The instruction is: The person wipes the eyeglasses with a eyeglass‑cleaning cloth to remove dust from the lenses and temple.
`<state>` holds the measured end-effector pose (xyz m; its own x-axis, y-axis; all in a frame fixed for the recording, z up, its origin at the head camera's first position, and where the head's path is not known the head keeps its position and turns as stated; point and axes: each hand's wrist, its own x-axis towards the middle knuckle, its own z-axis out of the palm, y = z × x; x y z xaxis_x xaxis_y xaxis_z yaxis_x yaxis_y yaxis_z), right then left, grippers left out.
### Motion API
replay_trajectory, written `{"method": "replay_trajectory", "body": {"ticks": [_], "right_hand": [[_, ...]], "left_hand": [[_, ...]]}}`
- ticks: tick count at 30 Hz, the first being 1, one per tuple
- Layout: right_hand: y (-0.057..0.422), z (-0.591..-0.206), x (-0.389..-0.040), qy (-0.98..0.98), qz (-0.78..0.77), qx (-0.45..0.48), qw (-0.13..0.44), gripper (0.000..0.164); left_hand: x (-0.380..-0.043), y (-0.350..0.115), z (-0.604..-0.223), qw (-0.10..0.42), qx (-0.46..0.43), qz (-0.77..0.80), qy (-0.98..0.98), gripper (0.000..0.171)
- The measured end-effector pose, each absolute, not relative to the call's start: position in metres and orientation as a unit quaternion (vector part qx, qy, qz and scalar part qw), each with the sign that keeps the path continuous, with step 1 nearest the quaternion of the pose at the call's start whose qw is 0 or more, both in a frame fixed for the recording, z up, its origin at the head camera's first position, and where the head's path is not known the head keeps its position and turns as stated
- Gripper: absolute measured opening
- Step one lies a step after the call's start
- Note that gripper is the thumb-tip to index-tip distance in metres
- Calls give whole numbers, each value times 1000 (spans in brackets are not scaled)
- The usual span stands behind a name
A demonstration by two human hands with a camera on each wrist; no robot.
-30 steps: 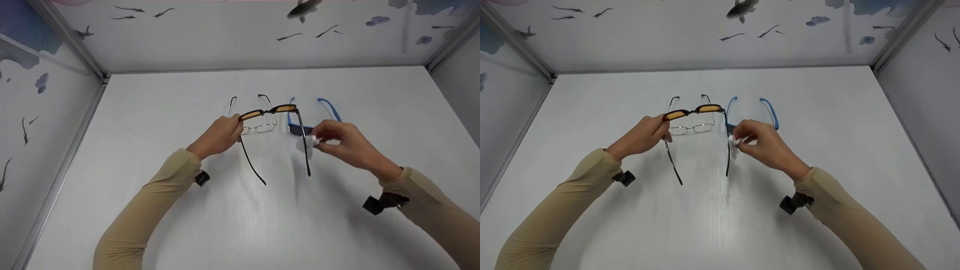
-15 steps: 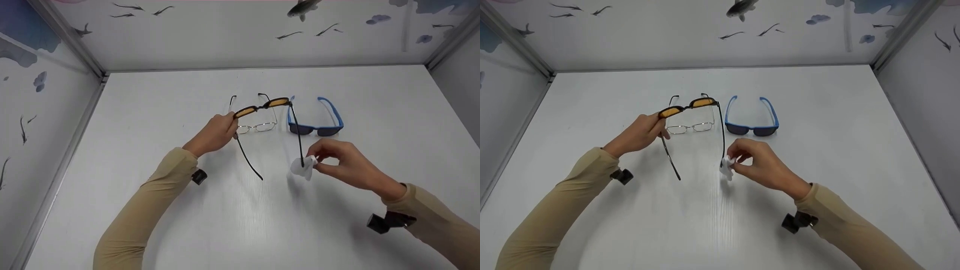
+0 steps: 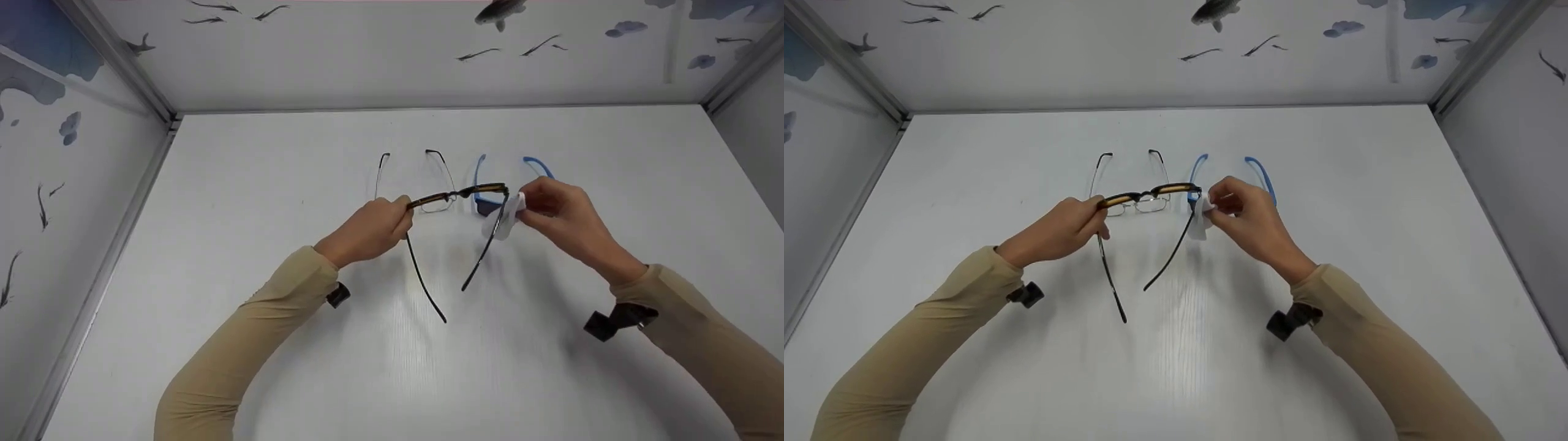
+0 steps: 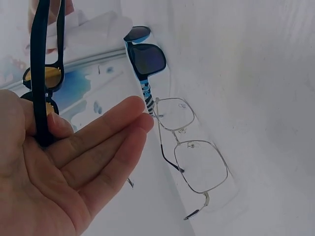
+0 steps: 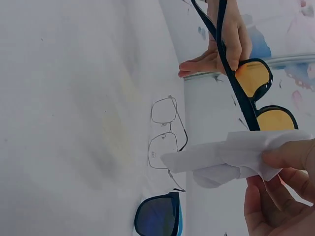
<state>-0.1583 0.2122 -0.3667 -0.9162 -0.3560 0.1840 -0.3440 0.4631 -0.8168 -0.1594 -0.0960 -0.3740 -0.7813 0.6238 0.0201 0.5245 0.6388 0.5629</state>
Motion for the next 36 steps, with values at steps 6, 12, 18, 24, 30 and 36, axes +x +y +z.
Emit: {"method": "replay_trajectory", "body": {"ticks": [6,12,18,24,30,36], "right_hand": [[215,-360,-159,858,-483,-172,-24,19],[220,-352,-153,854,-486,-174,-61,20],[217,-335,-142,838,-509,-182,-78,22],[196,-329,-136,826,-512,-226,-69,25],[188,-354,-141,846,-424,-306,-102,25],[190,-376,-143,863,-298,-357,-200,31]], "left_hand": [[-159,-95,-375,91,314,280,903,25],[-158,-96,-377,76,323,250,910,25],[-159,-99,-378,48,328,226,916,22],[-159,-99,-379,31,332,225,916,22],[-157,-96,-378,26,347,235,908,22],[-155,-96,-375,51,333,231,913,21]]}}
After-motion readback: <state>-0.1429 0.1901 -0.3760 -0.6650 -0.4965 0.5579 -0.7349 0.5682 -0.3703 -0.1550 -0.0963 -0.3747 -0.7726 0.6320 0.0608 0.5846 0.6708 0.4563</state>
